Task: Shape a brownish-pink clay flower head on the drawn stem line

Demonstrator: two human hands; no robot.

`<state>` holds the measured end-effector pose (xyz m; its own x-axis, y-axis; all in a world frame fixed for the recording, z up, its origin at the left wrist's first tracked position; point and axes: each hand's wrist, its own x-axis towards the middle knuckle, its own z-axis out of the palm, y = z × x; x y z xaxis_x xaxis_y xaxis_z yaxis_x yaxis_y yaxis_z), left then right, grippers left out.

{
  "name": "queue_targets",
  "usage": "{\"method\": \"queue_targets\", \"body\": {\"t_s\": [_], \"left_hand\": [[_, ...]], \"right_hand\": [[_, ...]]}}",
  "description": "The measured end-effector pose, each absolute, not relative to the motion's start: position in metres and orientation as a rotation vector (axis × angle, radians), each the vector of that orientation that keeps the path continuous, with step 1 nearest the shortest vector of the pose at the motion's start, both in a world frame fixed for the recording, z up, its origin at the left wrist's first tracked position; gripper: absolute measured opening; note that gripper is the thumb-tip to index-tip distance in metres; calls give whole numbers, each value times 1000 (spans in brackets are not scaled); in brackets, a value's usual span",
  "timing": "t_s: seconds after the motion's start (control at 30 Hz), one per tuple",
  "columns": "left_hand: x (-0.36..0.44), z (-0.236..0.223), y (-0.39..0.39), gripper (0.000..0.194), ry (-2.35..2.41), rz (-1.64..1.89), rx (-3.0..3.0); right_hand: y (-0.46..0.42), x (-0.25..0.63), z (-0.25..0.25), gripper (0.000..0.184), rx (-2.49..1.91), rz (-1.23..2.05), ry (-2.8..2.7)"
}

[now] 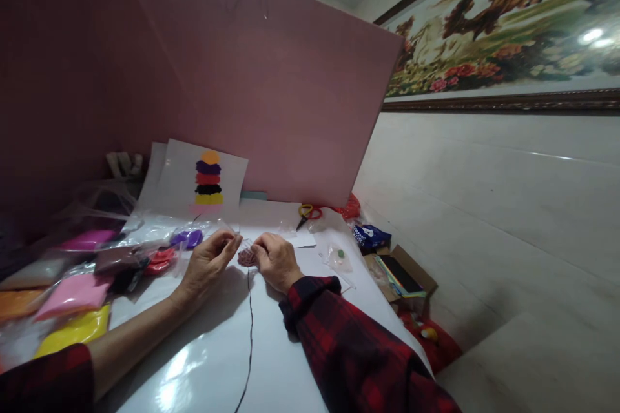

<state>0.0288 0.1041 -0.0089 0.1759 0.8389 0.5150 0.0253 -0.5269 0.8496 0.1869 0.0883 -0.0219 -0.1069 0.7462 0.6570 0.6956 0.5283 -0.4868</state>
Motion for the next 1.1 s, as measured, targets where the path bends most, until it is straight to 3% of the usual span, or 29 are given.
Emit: {"method": "queue_targets", "body": {"t_s": [0.23,0.43,0.67,1.1], "left_hand": [[30,-5,101,22,947,1256,1847],[20,-12,118,28,1124,1403,1703],[14,-19,133,32,1217,1307,1628],[16,-19,133,30,1212,1279,1607]], "right_hand": [[87,187,-21,15,-1194,112,-1825],[92,188,-22,15,-1257,188,-1674],[113,197,-38,16,-1335,527,-1396],[115,198,-42,16,-1317,519,-1421]]}}
